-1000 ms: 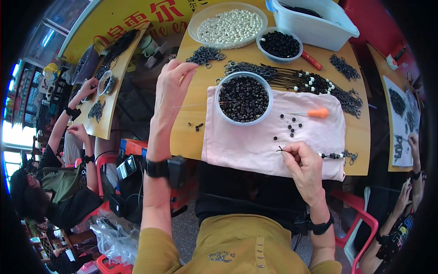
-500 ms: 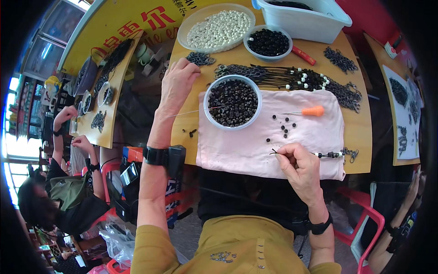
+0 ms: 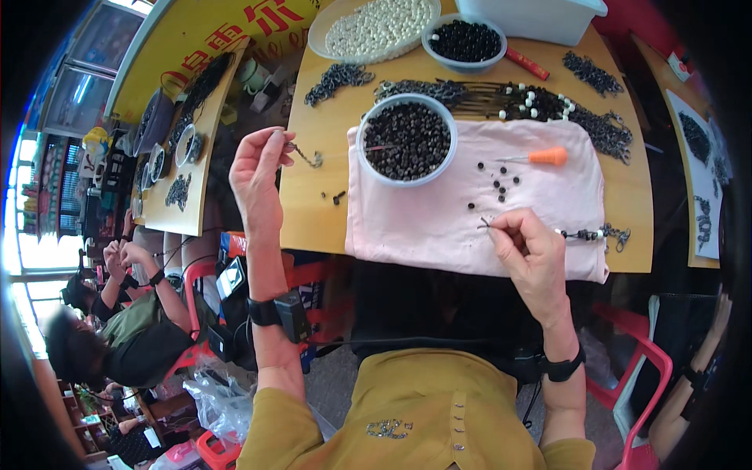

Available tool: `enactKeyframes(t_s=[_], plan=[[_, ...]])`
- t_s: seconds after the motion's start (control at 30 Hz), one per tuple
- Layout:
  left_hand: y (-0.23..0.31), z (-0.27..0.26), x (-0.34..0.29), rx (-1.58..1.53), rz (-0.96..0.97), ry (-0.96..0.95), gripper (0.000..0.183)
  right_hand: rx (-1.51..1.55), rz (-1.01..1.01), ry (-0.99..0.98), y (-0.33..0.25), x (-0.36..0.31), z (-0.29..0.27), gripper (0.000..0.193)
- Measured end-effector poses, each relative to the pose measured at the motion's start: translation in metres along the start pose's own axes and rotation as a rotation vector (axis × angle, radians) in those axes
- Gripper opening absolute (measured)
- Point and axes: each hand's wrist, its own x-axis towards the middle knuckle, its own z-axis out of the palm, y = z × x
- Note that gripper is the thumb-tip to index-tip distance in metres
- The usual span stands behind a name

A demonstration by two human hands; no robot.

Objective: Threading and assembling small black and white beads onto strings to create beaded items.

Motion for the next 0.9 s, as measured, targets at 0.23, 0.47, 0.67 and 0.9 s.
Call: enactKeyframes(t_s=[0.23,0.47,0.67,0.9], plan=[[0.037,-0.016,-0.069,-0.12,0.054,0.088,0.011,0.017,-0.027,0.059,0.007,0.001,0.0,0.007],[0.068,0.034,-0.114,-0.239,0.078,-0.083,0.01,0.156,0.012,0.059,0.008,0.001,-0.002,0.009],[0.065,0.09,-0.127,-0.479,-0.076,-0.334,0.01,0.244,0.062,0.084,0.005,0.002,0.0,0.009],[0.029,0.1,-0.126,-0.306,-0.344,-0.337,0.01,0.202,0.074,0.121,0.007,0.002,0.0,0.008]])
